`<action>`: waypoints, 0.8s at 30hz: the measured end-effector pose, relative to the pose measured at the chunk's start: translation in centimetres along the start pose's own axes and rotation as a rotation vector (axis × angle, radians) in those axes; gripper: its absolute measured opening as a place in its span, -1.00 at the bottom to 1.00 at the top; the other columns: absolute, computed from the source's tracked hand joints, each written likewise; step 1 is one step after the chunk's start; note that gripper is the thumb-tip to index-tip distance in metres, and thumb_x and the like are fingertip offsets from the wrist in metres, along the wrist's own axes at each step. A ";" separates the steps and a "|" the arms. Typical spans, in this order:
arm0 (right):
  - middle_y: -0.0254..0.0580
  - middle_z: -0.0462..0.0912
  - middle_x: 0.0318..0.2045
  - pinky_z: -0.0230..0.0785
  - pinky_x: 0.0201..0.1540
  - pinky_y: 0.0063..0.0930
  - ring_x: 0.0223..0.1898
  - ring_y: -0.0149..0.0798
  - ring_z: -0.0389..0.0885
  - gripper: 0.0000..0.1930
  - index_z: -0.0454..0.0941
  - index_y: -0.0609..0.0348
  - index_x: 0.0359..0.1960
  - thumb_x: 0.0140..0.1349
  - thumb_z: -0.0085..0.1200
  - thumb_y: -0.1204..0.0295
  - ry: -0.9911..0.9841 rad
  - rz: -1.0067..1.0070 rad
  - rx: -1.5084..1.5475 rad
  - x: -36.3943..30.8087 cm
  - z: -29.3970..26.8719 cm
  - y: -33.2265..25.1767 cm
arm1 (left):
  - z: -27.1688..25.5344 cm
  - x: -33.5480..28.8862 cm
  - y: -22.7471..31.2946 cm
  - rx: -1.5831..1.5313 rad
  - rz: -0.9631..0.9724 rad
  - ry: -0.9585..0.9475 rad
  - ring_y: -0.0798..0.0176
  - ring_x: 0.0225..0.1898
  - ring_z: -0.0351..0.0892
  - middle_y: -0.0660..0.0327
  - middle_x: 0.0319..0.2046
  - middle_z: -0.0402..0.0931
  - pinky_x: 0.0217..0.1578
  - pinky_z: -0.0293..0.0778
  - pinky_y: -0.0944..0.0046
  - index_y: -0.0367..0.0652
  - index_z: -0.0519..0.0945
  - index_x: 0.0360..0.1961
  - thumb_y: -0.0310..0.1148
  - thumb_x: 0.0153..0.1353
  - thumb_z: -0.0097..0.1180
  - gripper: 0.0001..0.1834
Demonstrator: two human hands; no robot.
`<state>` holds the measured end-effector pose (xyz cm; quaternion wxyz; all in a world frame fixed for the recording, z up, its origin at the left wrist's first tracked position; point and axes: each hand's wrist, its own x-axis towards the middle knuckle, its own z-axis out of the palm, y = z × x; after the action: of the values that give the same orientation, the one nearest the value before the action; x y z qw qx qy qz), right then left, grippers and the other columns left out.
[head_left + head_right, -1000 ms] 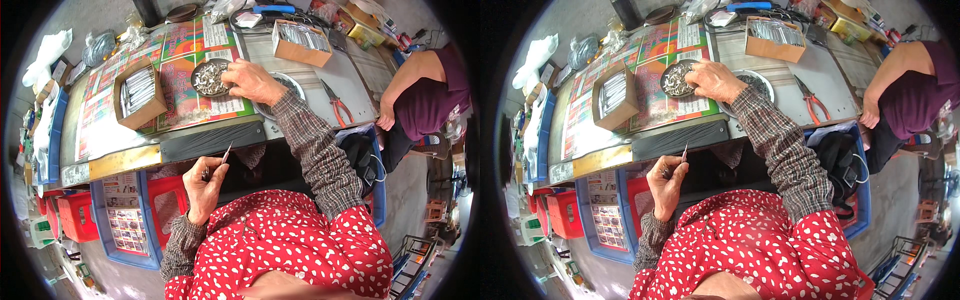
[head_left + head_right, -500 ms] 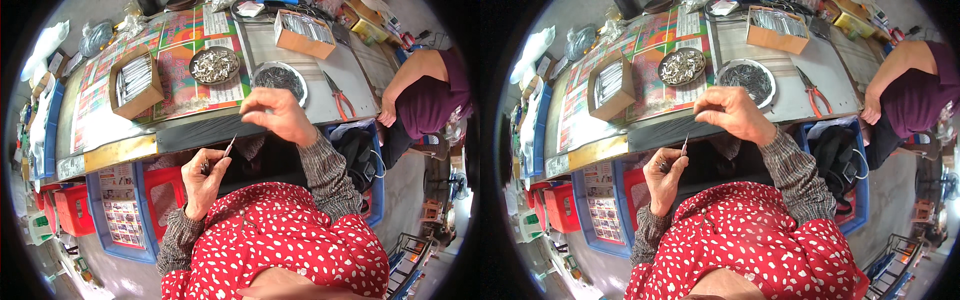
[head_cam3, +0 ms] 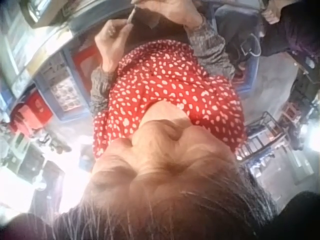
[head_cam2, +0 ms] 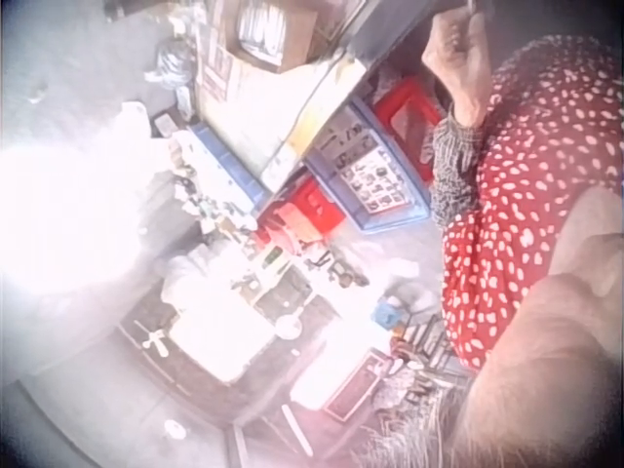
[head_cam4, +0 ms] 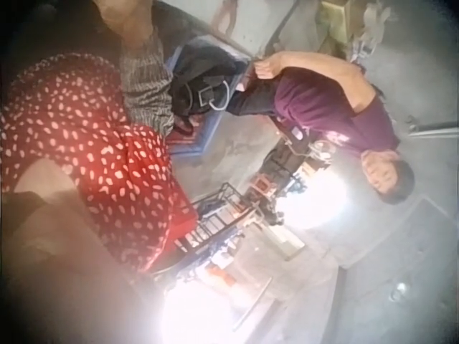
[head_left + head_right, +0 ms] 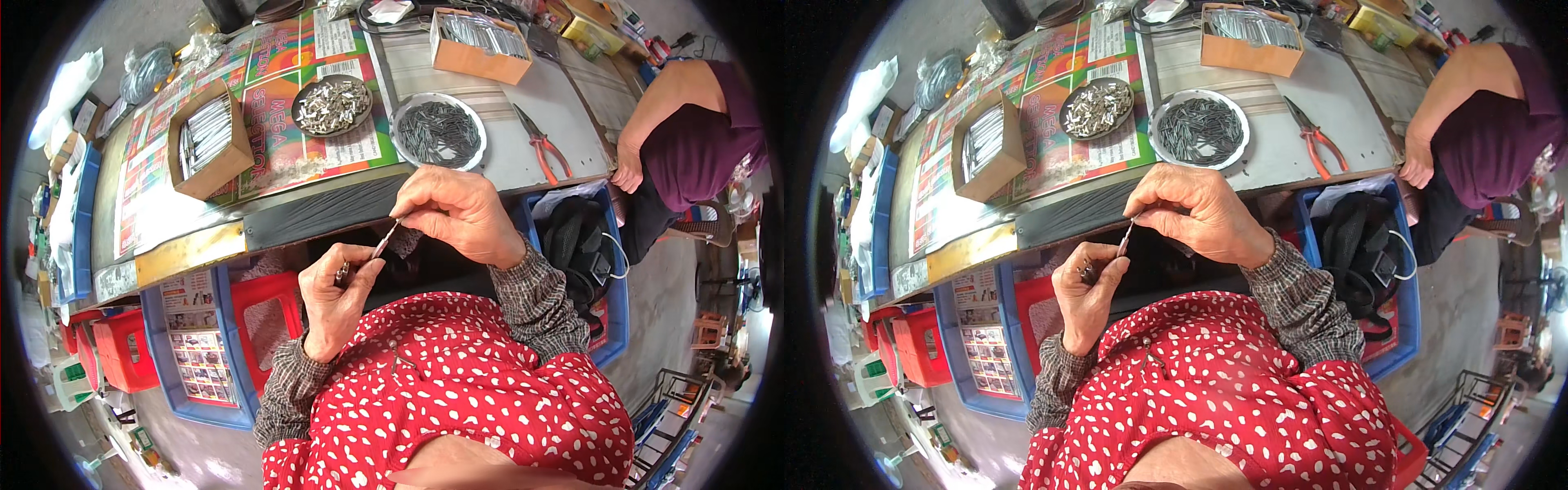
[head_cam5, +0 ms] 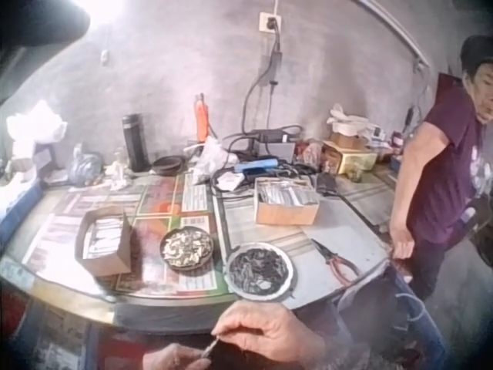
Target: The person assembles small metal pins and a black strap component by hand at a workbench.
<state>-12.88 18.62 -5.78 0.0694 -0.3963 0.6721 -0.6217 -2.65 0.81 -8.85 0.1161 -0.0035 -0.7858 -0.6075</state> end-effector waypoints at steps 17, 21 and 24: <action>-0.33 0.54 -0.41 0.34 -0.40 -0.69 -0.41 -0.52 0.48 -0.91 0.55 0.34 -0.32 0.13 0.08 0.59 -0.087 0.235 0.341 -0.8 0.5 0.8 | 0.1 0.2 -0.4 -0.072 -0.067 -0.095 0.55 -0.57 0.39 0.32 -0.60 0.50 -0.54 0.33 0.49 -0.29 0.55 -0.41 -0.60 0.02 0.22 -0.90; -0.24 0.51 -0.44 0.36 -0.38 -0.65 -0.45 -0.47 0.49 -0.89 0.52 0.38 -0.30 0.12 0.08 0.66 -0.128 0.334 0.408 -1.1 0.6 1.1 | 0.1 0.1 -0.5 -0.183 -0.160 -0.140 0.54 -0.56 0.42 0.31 -0.61 0.50 -0.53 0.34 0.50 -0.30 0.55 -0.42 -0.60 0.02 0.22 -0.90; -0.25 0.50 -0.46 0.35 -0.45 -0.67 -0.49 -0.49 0.48 -0.94 0.50 0.36 -0.36 0.14 0.09 0.62 -0.017 0.323 0.534 -1.4 1.7 1.4 | 0.6 0.3 -0.5 0.004 0.052 -0.038 0.44 -0.58 0.47 0.23 -0.58 0.52 -0.53 0.37 0.48 -0.30 0.55 -0.42 -0.60 0.00 0.24 -0.88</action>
<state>-11.55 18.07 -7.96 0.2745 -0.2573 0.5388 -0.7537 -3.13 1.18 -9.42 0.1171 -0.0353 -0.7887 -0.6025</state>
